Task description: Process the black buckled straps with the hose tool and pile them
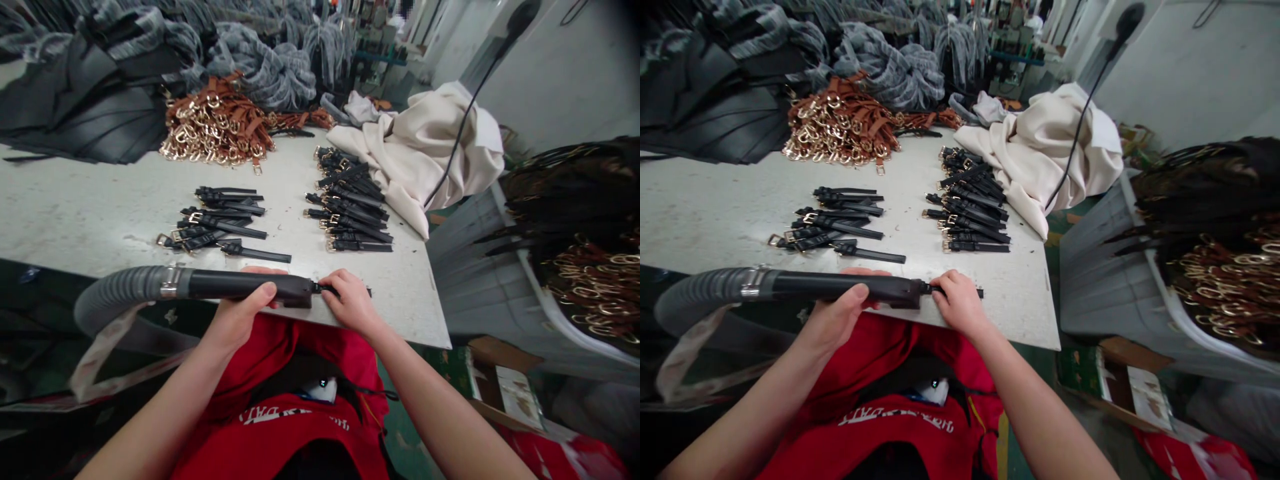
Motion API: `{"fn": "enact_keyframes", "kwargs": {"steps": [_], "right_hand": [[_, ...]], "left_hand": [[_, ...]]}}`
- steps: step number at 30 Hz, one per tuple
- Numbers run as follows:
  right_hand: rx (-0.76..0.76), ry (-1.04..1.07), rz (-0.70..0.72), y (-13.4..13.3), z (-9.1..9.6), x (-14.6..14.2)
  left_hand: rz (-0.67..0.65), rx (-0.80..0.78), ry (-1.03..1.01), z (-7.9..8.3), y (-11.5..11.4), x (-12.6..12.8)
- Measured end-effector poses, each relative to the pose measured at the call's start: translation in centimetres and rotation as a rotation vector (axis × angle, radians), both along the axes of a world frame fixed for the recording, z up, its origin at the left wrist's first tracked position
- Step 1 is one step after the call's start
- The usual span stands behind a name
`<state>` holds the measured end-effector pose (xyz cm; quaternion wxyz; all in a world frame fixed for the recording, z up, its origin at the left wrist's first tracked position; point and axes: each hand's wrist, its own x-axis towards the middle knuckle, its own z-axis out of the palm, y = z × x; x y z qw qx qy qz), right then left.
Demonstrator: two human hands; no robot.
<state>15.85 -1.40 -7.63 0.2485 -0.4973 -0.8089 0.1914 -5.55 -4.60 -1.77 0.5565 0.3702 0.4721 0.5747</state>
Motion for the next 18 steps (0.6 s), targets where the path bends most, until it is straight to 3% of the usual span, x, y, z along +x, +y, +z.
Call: {"fn": "enact_keyframes", "kwargs": {"steps": [6,9,13,18], "right_hand": [[0.014,-0.025,-0.007,-0.1,-0.2,0.1],[0.023,-0.026,-0.021,-0.1,-0.2,0.0],[0.080,-0.060,-0.030,-0.4,0.2,-0.2],[0.133,-0.138,0.052,-0.2,1.2,-1.0]], "left_hand": [[0.079,-0.038,-0.087,-0.2,0.6,0.7],[0.186,-0.089,-0.160,-0.1,0.2,-0.6],[0.327,-0.070,-0.157,0.3,-2.2,-4.4],[0.333,-0.093,-0.088,0.7,-5.4,-6.4]]}}
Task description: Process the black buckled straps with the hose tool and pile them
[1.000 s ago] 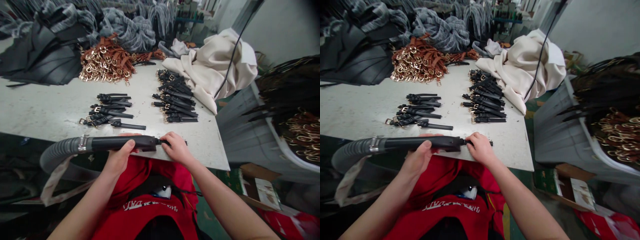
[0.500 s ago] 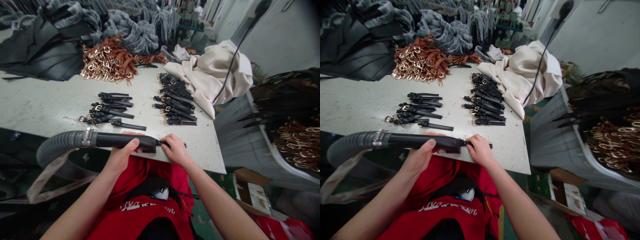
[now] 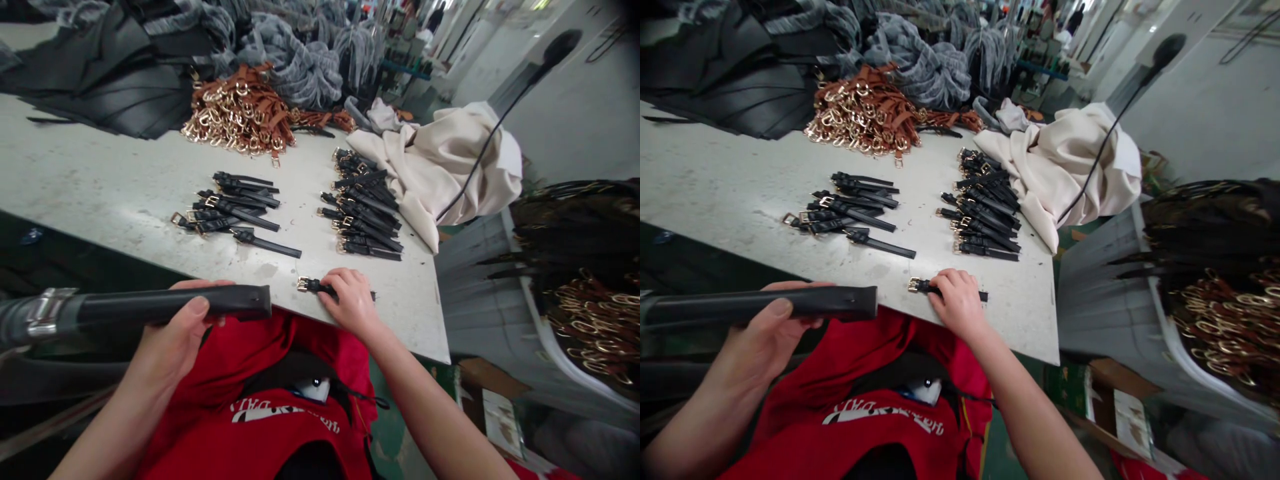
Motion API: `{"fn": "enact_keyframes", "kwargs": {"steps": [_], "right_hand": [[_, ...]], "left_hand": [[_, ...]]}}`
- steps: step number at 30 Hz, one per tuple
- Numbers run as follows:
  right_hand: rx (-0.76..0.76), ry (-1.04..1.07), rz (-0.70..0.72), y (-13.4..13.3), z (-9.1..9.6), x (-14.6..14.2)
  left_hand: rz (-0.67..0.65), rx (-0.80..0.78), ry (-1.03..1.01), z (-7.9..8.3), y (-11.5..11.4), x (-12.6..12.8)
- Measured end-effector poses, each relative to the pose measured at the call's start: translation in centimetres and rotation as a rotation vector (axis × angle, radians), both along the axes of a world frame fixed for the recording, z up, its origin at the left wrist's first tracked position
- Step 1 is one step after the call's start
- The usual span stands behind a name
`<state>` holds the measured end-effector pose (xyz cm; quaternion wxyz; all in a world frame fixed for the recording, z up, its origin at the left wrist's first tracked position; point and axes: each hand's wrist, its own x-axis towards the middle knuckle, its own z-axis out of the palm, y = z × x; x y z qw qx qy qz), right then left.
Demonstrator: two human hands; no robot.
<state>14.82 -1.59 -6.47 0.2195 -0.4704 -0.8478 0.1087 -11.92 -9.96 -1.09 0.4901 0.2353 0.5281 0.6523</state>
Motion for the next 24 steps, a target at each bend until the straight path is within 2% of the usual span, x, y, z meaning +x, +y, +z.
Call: {"fn": "enact_keyframes", "kwargs": {"steps": [5,13,19,24], "right_hand": [[-0.048,0.014,0.094,0.9,-0.2,-0.5],[-0.063,0.037,0.078,0.8,-0.8,-0.4],[-0.153,0.124,0.065,0.9,-0.4,0.0],[-0.195,0.117,0.085,1.1,-0.1,0.1]], "left_hand": [[-0.020,0.001,-0.048,0.2,-0.5,0.7],[-0.057,-0.018,-0.037,0.0,-0.5,1.2],[-0.045,-0.035,-0.019,-0.1,-0.8,1.0],[-0.059,-0.067,-0.005,-0.2,-1.1,1.0]]}}
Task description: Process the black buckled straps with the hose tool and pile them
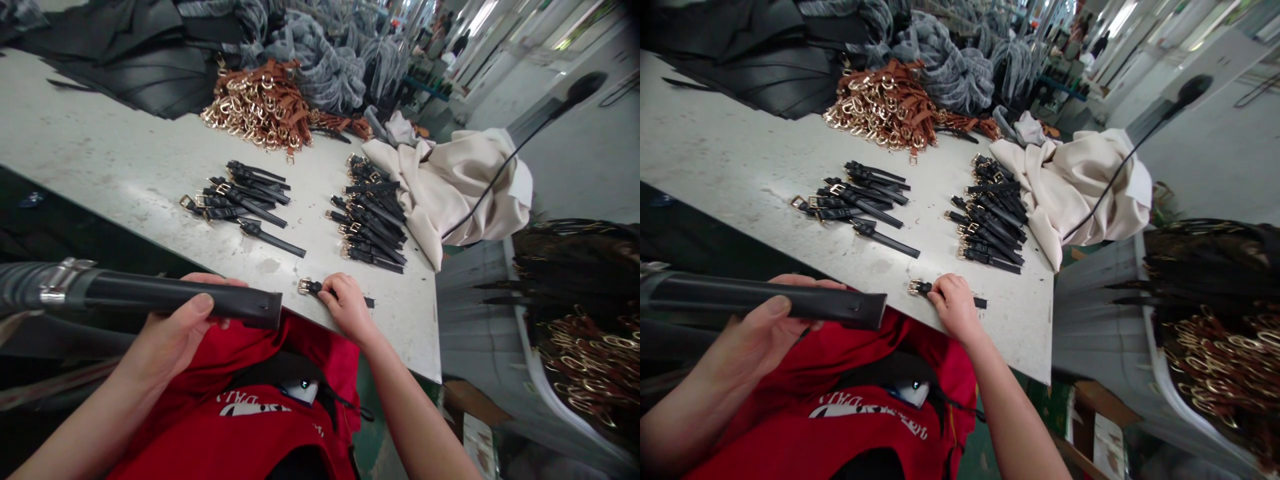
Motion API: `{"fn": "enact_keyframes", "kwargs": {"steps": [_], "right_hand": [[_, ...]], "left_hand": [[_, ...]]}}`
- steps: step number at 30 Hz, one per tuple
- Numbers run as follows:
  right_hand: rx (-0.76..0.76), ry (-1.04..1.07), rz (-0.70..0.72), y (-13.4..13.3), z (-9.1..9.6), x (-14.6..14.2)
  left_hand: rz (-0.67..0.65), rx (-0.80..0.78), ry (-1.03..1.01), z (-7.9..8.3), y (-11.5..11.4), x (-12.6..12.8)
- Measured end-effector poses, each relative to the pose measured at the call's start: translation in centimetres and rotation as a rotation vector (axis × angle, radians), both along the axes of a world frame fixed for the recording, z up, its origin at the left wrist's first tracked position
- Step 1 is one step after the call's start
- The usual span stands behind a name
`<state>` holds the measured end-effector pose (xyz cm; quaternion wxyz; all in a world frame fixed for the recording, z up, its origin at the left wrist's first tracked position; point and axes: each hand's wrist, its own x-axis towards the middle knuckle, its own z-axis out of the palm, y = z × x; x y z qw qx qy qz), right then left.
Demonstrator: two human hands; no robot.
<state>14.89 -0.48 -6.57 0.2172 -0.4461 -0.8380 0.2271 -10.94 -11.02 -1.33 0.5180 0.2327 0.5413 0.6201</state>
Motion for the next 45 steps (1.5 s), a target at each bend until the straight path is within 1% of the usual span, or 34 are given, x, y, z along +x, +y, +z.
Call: {"fn": "enact_keyframes", "kwargs": {"steps": [3,8,11,14,19,27,30,33,36,39,41,45], "right_hand": [[0.019,-0.026,0.025,0.1,0.0,0.0],[0.116,-0.084,0.100,0.1,-0.2,0.0],[0.145,-0.100,0.101,0.1,-0.3,0.1],[0.117,-0.060,0.062,0.0,-0.4,0.2],[0.013,0.022,-0.028,0.0,-0.4,0.7],[-0.041,0.108,-0.223,-0.2,-1.2,0.7],[-0.047,0.143,-0.251,-0.2,-1.3,0.6],[-0.068,0.174,-0.242,-0.3,-1.1,0.9],[-0.075,0.181,-0.181,-0.5,-0.9,1.1],[-0.007,0.143,-0.094,-0.6,-0.7,0.7],[0.032,0.127,-0.059,-0.6,-0.6,0.3],[-0.002,0.151,-0.064,-0.6,-0.4,0.0]], "left_hand": [[-0.010,0.006,-0.015,0.0,-0.1,0.1],[-0.021,0.037,-0.016,0.0,-0.2,0.1],[-0.017,0.025,-0.011,0.0,-0.3,0.1],[-0.014,0.037,-0.025,0.1,-0.3,0.1],[-0.027,0.068,-0.056,0.0,-0.4,0.0],[-0.074,0.104,-0.035,-0.5,-0.4,0.0],[-0.064,0.083,-0.032,-0.6,-0.6,-0.2],[-0.060,0.090,-0.039,-0.6,-0.8,-0.2],[-0.055,0.078,-0.039,-0.5,-1.0,-0.1],[-0.051,0.056,-0.051,-0.6,-1.0,-0.1],[-0.055,0.057,-0.052,-0.8,-1.0,0.0],[-0.066,0.061,-0.039,-0.8,-1.0,0.0]]}}
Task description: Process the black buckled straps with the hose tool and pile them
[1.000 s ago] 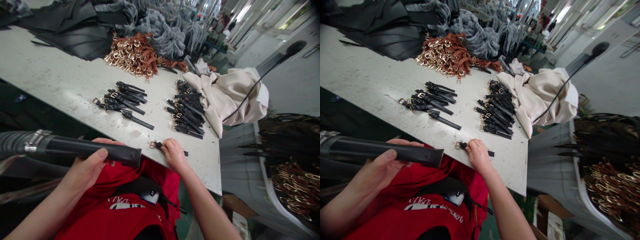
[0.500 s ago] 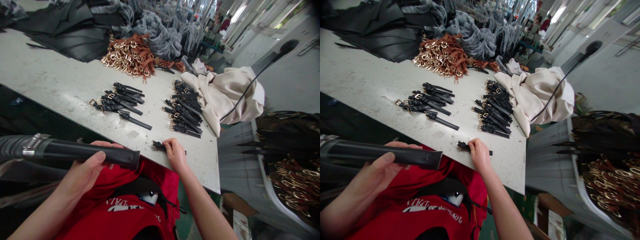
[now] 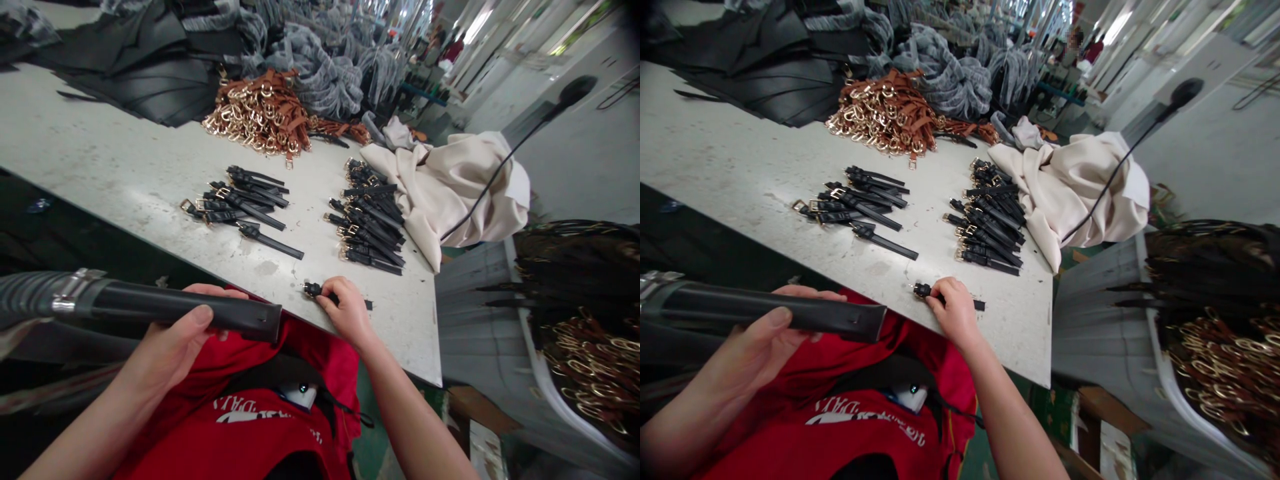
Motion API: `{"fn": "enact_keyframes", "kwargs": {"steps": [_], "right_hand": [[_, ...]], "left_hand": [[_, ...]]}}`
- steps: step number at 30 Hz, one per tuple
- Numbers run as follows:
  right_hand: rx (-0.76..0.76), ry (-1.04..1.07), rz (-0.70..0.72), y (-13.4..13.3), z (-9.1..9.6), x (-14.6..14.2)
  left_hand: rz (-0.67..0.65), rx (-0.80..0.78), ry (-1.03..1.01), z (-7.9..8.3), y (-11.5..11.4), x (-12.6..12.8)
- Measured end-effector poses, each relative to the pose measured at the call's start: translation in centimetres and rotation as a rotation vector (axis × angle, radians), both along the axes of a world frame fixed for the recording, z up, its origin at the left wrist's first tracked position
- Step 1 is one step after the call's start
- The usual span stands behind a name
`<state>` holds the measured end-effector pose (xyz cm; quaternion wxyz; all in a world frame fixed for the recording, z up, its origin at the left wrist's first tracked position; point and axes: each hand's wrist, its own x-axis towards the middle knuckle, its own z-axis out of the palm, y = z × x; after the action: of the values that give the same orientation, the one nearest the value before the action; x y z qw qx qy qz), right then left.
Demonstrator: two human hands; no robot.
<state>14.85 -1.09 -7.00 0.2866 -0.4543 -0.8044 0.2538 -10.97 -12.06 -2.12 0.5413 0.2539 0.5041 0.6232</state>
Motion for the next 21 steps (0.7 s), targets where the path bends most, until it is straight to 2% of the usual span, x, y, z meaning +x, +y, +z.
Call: {"fn": "enact_keyframes", "kwargs": {"steps": [7,12,14,17,21], "right_hand": [[-0.180,0.114,-0.099,-0.4,-0.4,0.9],[-0.152,0.252,-0.188,-0.6,-0.7,1.2],[-0.072,0.209,-0.182,-0.6,-0.5,1.5],[0.044,0.000,-0.124,-0.6,-0.1,2.1],[0.032,-0.168,-0.093,-0.5,-0.1,2.2]], "left_hand": [[-0.015,-0.024,0.042,0.9,0.2,0.9],[-0.049,-0.051,0.098,1.6,0.4,1.5],[-0.071,-0.032,0.112,1.8,0.4,1.7],[-0.092,0.026,0.165,2.0,1.0,2.4],[-0.173,0.151,0.328,1.8,3.0,4.7]]}}
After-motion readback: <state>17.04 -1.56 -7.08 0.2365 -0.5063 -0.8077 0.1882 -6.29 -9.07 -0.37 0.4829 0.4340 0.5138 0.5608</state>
